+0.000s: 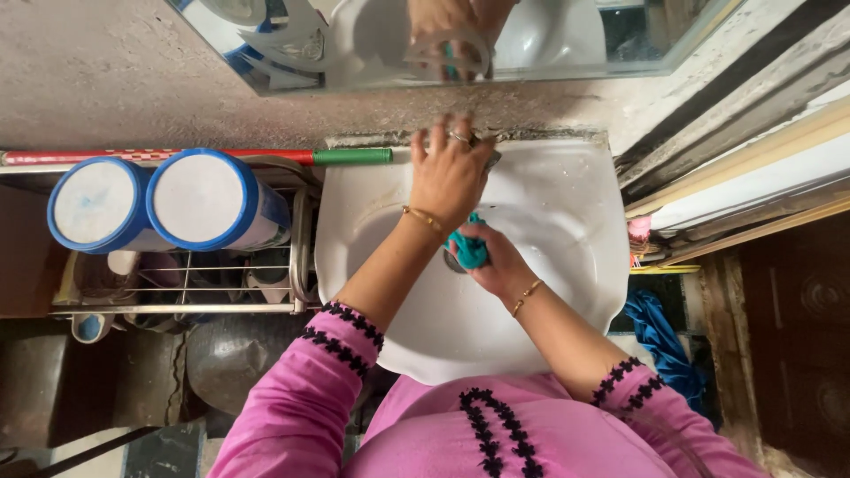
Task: The person washes their hands with soap at a sink, then cleans the sink basin and faucet using a blue cloth.
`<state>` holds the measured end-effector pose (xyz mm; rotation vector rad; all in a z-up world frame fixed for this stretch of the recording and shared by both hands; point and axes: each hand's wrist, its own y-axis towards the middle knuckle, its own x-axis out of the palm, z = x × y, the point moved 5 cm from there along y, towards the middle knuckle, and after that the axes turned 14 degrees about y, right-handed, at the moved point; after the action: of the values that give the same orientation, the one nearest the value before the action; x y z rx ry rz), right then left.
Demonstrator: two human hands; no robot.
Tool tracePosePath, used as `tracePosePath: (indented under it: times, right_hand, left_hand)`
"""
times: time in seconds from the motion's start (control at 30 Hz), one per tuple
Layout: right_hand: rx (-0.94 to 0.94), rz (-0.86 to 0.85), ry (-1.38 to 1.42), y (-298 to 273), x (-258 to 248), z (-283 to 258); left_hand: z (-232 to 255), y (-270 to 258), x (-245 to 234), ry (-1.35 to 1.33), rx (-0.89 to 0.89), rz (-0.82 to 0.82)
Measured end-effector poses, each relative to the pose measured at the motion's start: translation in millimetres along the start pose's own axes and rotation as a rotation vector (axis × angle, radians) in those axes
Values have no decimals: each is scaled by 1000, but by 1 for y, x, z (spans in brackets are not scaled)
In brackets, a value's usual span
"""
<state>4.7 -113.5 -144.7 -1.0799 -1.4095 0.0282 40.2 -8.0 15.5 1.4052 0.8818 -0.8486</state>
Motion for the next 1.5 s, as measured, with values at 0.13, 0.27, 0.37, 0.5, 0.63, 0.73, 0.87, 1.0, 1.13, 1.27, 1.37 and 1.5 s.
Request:
tracePosePath:
  times: [0.13, 0.27, 0.37, 0.5, 0.63, 0.73, 0.87, 1.0, 1.13, 1.27, 1.37, 1.5]
  right_hand:
    - [1, -35, -184, 5, -18, -5]
    - [-51, -20, -232, 14, -35, -5]
    - [-210, 59, -555, 17, -51, -10]
    - [-550, 38, -1325, -4, -43, -19]
    - [-717, -37, -1577, -48, -23, -52]
    - [-1298, -75, -1626, -73, 8, -128]
    - [-1325, 451, -1978, -28, 16, -157]
    - [-1406, -43, -1969, 13, 29, -61]
    - [-1233, -17, -2199, -14, 16, -75]
    - [-1278, 489, -2321, -24, -14, -157]
    - [-1219, 50, -2050, 38, -4, -111]
    - [-974, 201, -2022, 34, 2, -152]
  left_hand:
    - [-1, -15, 2, -52, 94, -104]
    - [-13, -37, -22, -301, 99, 16]
    - [-33, -64, -42, -404, -43, 105]
    - [-71, -117, -58, -403, -247, 135]
    - [-105, -175, -65, -339, -395, 166]
    - [-113, -213, -69, -313, -493, 218]
    - [-111, -238, -64, -342, -614, 216]
    - [-108, -239, -55, -377, -580, 212]
    - [-108, -233, -34, -406, -548, 182]
    - [-108, -234, -22, -395, -530, 225]
    - [-106, -232, -18, -269, -497, 152]
    - [-108, -225, -20, -282, -487, 143]
